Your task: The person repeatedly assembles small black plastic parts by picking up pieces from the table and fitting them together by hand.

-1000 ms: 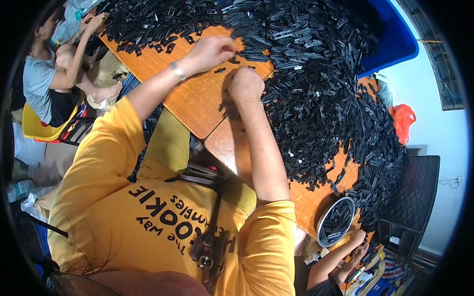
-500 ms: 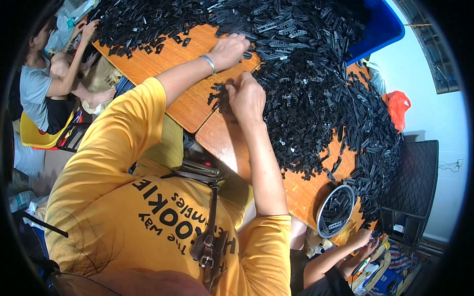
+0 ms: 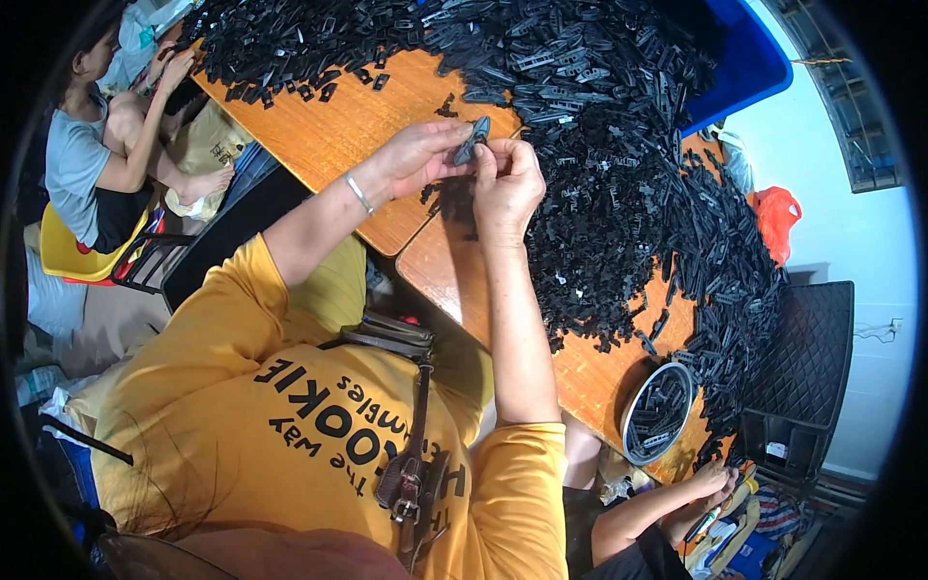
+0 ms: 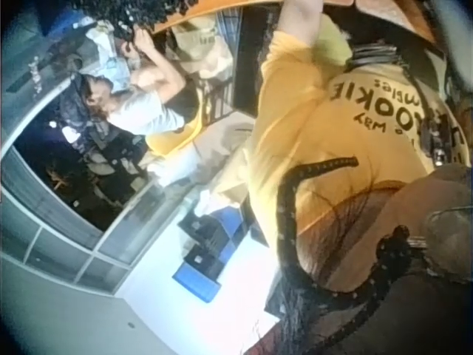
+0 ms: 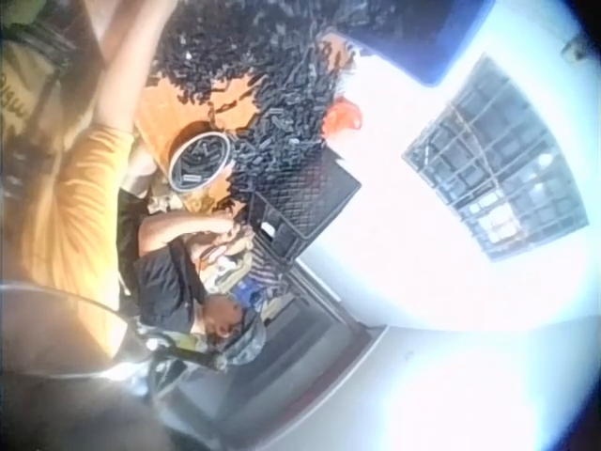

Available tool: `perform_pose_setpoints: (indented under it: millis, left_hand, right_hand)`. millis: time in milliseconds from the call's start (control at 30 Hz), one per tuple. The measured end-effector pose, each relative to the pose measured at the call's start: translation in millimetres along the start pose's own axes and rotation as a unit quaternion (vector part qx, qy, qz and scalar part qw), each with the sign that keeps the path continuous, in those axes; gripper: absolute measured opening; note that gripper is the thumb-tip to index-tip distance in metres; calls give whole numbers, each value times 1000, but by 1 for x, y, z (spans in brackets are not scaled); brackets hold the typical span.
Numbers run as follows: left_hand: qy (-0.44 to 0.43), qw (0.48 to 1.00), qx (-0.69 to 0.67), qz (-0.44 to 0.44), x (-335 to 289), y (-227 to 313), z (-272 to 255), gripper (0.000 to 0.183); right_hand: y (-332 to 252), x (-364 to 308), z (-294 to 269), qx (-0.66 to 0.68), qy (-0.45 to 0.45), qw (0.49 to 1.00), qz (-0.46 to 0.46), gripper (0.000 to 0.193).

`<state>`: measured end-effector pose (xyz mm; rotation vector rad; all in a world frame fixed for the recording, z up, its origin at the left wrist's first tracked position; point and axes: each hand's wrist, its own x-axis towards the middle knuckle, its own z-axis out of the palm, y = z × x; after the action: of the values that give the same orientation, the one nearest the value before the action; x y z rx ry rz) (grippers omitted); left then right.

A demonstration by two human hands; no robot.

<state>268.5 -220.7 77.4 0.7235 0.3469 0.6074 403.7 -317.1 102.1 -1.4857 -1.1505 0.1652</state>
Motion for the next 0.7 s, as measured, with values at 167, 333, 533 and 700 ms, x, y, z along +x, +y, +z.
perform_pose_setpoints:
  millis: [167,333,533,700]
  left_hand:
    - [-17,999,44,22,-15,4,5,26]
    - [-40,999,10,11,-15,11,-4,26]
    - [-40,999,5,22,-17,13,0,26]
    - [-60,998,-1,35,-19,15,6,28]
  right_hand:
    - [-4,-6,1,12,-12,1000,-24,14]
    - [-25,-6,-2,129,-24,990,58,11]
    - [-23,-7,-4,49,22,997,-58,11]
    - [-38,-5,-3,6,45,985,-164,14]
